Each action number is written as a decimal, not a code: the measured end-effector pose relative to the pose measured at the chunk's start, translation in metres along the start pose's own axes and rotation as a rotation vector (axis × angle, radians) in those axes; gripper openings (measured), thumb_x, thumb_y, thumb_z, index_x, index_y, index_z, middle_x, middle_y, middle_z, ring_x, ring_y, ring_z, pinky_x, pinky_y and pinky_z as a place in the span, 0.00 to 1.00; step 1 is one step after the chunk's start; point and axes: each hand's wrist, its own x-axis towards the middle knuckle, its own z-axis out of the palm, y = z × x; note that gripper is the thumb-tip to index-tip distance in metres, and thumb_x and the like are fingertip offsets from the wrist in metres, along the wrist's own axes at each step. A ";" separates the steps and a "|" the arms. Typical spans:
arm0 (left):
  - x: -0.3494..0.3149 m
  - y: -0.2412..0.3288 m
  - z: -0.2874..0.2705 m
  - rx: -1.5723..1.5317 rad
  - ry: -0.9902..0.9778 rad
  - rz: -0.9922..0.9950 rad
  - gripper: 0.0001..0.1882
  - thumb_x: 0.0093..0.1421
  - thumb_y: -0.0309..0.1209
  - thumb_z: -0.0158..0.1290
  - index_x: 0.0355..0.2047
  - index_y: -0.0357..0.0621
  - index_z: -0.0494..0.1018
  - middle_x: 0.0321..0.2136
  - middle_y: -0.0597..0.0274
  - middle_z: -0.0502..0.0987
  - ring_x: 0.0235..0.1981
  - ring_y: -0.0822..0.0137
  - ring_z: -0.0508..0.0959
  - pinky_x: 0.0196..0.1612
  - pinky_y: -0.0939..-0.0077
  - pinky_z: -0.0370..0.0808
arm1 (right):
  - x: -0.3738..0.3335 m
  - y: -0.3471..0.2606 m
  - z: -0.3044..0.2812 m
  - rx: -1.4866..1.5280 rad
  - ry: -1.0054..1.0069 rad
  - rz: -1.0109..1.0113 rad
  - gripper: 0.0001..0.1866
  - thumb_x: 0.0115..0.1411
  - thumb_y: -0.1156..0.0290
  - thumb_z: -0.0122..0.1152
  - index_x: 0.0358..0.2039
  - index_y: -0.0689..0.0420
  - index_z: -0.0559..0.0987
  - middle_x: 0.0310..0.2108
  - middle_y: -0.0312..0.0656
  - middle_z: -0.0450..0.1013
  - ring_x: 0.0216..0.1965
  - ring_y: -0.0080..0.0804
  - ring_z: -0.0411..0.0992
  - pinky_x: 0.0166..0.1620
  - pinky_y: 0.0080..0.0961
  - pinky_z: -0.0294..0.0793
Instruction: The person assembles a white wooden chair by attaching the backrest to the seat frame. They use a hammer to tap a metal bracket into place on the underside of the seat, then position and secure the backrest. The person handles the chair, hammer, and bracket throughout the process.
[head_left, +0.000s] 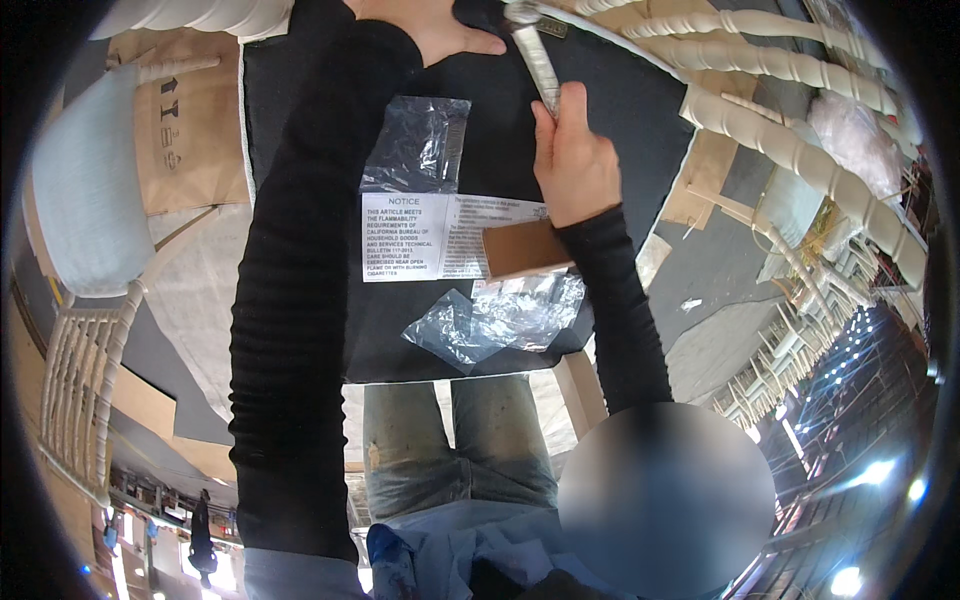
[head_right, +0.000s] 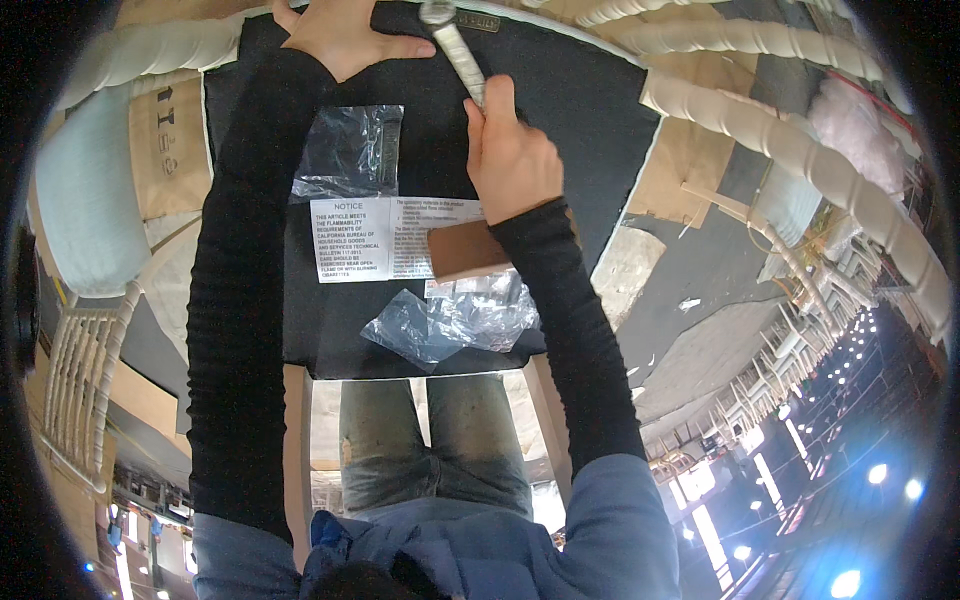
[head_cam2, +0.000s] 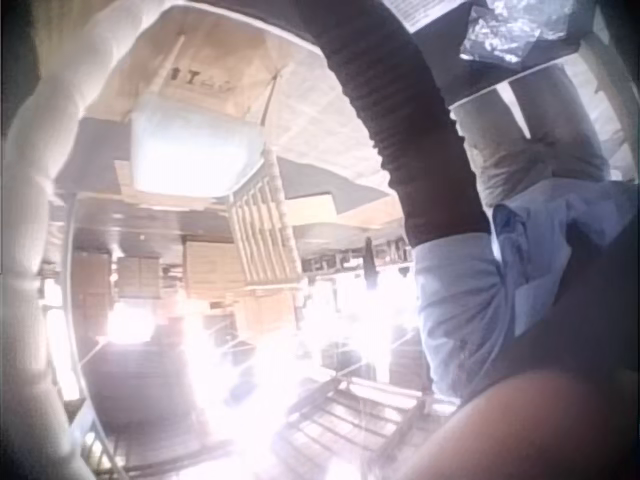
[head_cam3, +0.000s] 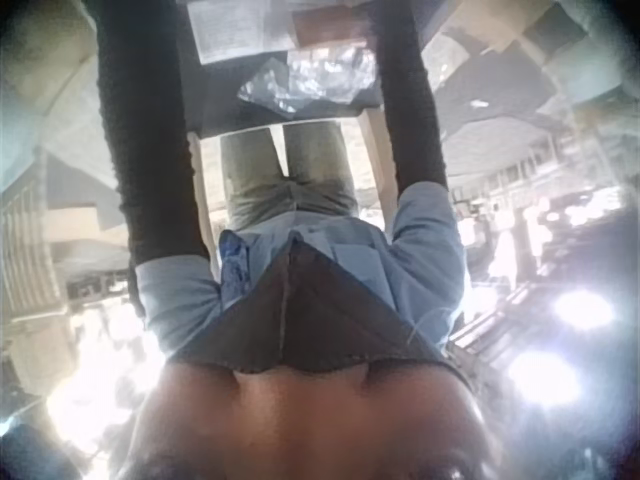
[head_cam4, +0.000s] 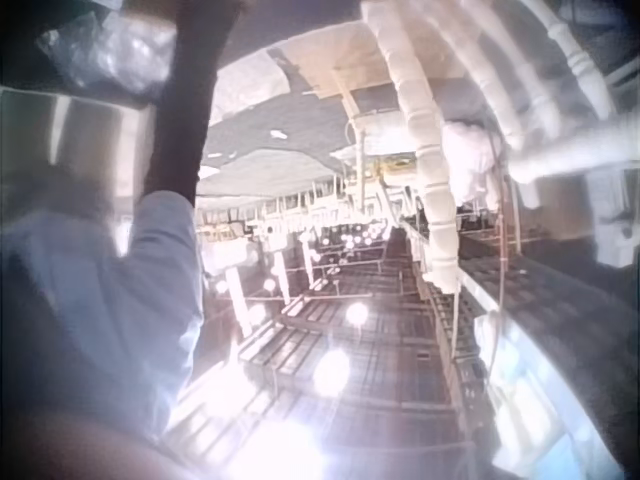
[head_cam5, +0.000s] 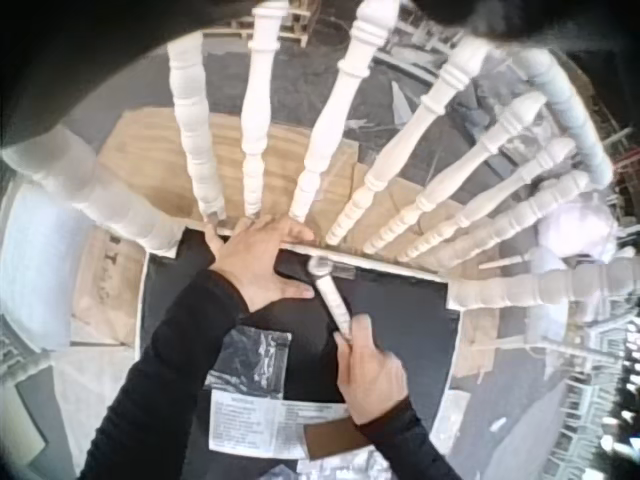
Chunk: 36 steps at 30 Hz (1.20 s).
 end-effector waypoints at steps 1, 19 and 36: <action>0.000 -0.002 0.000 -0.014 0.004 0.009 0.35 0.38 0.50 0.72 0.48 0.61 0.73 0.49 0.69 0.75 0.60 0.56 0.67 0.61 0.21 0.40 | 0.000 0.001 -0.009 0.040 0.020 -0.005 0.11 0.65 0.63 0.60 0.38 0.54 0.68 0.16 0.50 0.72 0.21 0.55 0.75 0.21 0.44 0.73; -0.002 0.001 -0.002 -0.047 -0.091 0.022 0.37 0.39 0.47 0.73 0.51 0.60 0.72 0.52 0.66 0.74 0.61 0.54 0.66 0.62 0.24 0.42 | -0.010 0.005 0.000 -0.027 -0.003 -0.008 0.11 0.67 0.60 0.54 0.35 0.52 0.66 0.16 0.50 0.73 0.21 0.55 0.75 0.20 0.47 0.71; 0.009 0.014 0.004 -0.065 -0.001 -0.227 0.25 0.50 0.60 0.63 0.41 0.60 0.83 0.45 0.67 0.82 0.58 0.58 0.72 0.64 0.29 0.36 | -0.030 0.013 -0.041 0.335 0.105 0.279 0.13 0.68 0.65 0.57 0.35 0.59 0.66 0.20 0.56 0.72 0.23 0.59 0.75 0.21 0.43 0.69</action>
